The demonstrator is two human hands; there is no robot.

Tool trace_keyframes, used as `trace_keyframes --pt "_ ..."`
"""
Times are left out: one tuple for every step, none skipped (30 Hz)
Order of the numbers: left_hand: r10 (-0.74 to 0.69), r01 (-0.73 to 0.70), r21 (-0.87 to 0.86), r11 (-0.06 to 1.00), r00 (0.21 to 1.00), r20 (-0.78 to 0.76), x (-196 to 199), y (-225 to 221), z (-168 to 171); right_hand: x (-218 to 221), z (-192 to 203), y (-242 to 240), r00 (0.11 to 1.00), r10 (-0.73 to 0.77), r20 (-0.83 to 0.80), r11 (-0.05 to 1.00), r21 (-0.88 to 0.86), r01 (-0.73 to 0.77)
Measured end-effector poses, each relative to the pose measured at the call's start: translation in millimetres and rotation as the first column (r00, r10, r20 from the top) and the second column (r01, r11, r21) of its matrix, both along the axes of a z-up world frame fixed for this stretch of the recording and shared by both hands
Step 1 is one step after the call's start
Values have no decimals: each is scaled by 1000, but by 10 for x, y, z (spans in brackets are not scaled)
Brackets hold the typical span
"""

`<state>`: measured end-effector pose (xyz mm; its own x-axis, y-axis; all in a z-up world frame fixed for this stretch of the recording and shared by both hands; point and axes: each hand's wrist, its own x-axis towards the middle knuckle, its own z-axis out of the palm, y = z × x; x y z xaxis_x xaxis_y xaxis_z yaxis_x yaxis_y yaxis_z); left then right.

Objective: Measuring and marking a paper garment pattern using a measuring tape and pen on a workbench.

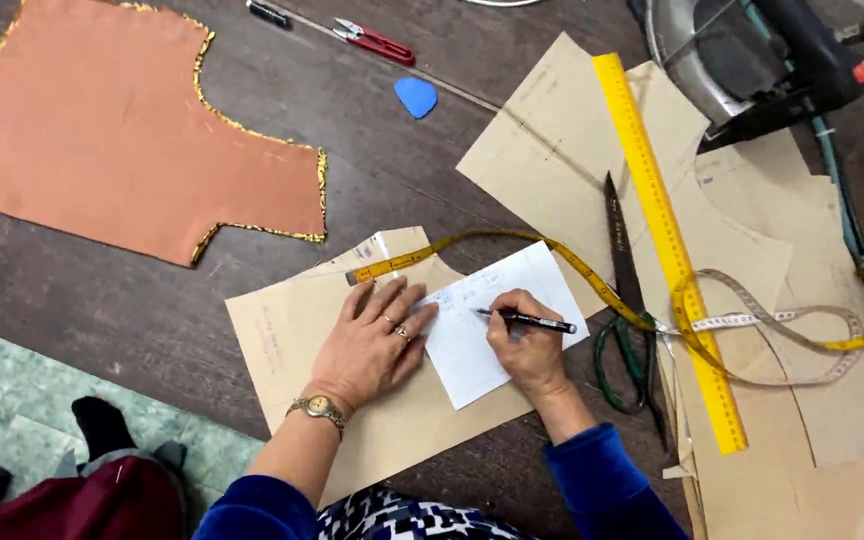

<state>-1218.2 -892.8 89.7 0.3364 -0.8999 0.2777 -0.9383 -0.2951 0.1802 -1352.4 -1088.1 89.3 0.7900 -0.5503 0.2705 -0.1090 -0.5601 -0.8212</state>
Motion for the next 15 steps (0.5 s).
trace_keyframes --pt "-1 1 2 1000 1000 4 0 -8 5 -5 9 -6 1000 0 -15 1000 -2 0" --pt "2 -2 3 1000 1000 0 2 -9 9 9 27 -2 1000 3 -19 1000 -1 -3" --pt "2 -2 10 1000 1000 1 1 -11 12 18 46 2 1000 -1 -19 1000 11 1" --pt "2 -2 16 1000 1000 2 -1 -12 16 25 66 7 1000 -5 -20 1000 23 5" --pt "4 -4 17 1000 1000 -1 1 -15 15 29 61 3 1000 -3 -24 1000 24 4" --pt "4 -4 25 1000 1000 5 2 -17 13 31 56 0 1000 -12 -22 999 31 12" --pt "4 -4 35 999 1000 10 -3 -9 12 26 50 8 1000 -20 -21 999 41 21" --pt "5 -5 37 999 1000 4 0 -15 7 27 53 2 999 -19 -26 999 43 20" --pt "5 -5 47 999 1000 4 -1 -13 5 26 57 3 1000 -13 -19 999 37 14" --pt "6 -6 57 998 1000 3 -3 -10 5 24 62 5 1000 -7 -13 1000 30 8" --pt "6 -6 59 998 1000 1 -2 -9 6 26 57 8 1000 -7 -15 999 32 7" --pt "8 -8 52 999 1000 3 -2 -7 10 28 54 10 1000 -10 -18 999 33 10" --pt "9 -10 44 999 1000 5 -1 -11 15 31 53 7 1000 -12 -19 999 31 13" --pt "10 -10 45 999 1000 3 3 -12 8 30 47 3 1000 -12 -21 999 32 12" --pt "11 -12 41 999 1000 7 0 -13 1 23 43 -1 1000 -8 -21 999 49 9"
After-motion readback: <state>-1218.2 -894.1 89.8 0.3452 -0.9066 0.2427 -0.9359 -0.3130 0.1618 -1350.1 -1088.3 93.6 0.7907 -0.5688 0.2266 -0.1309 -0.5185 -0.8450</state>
